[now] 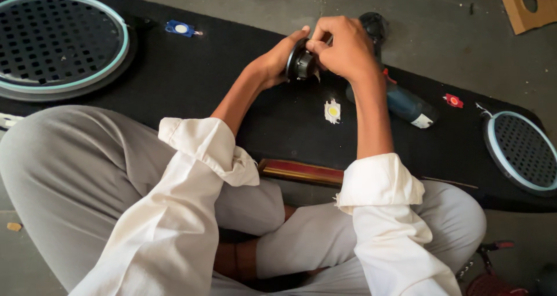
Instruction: The person sits on the floor and uses a power drill to attach a circular black component to a large black speaker box. They then use a manual screwdriver to tighten the screws further.
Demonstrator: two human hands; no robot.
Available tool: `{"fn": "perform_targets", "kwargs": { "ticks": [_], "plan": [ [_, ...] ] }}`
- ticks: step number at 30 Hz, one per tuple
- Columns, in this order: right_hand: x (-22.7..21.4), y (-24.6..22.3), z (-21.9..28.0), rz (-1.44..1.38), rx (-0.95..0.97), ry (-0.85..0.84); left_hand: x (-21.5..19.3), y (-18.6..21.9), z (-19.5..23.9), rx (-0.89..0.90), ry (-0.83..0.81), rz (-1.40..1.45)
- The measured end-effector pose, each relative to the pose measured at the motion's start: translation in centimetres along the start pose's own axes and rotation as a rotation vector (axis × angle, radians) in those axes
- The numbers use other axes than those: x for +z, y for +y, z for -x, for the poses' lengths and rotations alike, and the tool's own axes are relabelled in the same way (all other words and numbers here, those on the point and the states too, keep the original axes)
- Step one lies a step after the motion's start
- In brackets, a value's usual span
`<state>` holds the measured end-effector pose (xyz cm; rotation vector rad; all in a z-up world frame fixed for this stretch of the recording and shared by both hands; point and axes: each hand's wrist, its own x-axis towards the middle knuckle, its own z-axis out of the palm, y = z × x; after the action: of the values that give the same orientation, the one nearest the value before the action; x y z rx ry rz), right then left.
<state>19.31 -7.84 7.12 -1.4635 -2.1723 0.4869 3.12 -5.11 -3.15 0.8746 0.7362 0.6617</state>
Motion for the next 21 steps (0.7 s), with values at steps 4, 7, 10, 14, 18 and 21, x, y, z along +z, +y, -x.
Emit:
{"fn": "perform_targets", "kwargs": {
  "ticks": [4, 7, 10, 14, 18, 21],
  "plan": [
    [1.2, 1.4, -0.1, -0.368, 0.058, 0.004, -0.4, -0.2, -0.3, 0.066, -0.028, 0.029],
    [2.5, 2.6, -0.4, -0.632, 0.220, -0.113, -0.6, 0.0, -0.5, 0.004, -0.074, 0.155],
    [3.5, 3.8, -0.5, -0.709, 0.222, -0.121, -1.0, 0.2, -0.4, -0.057, 0.006, 0.295],
    [3.4, 5.5, -0.4, -0.815, 0.109, -0.094, -0.9, 0.6, -0.1, 0.058, -0.027, 0.235],
    [3.4, 5.9, -0.1, -0.928, 0.256, -0.091, -1.3, 1.5, 0.7, 0.057, -0.085, 0.105],
    [3.3, 5.7, 0.1, -1.074, 0.249, -0.096, -1.3, 1.6, 1.0, 0.022, -0.160, 0.195]
  ]
}}
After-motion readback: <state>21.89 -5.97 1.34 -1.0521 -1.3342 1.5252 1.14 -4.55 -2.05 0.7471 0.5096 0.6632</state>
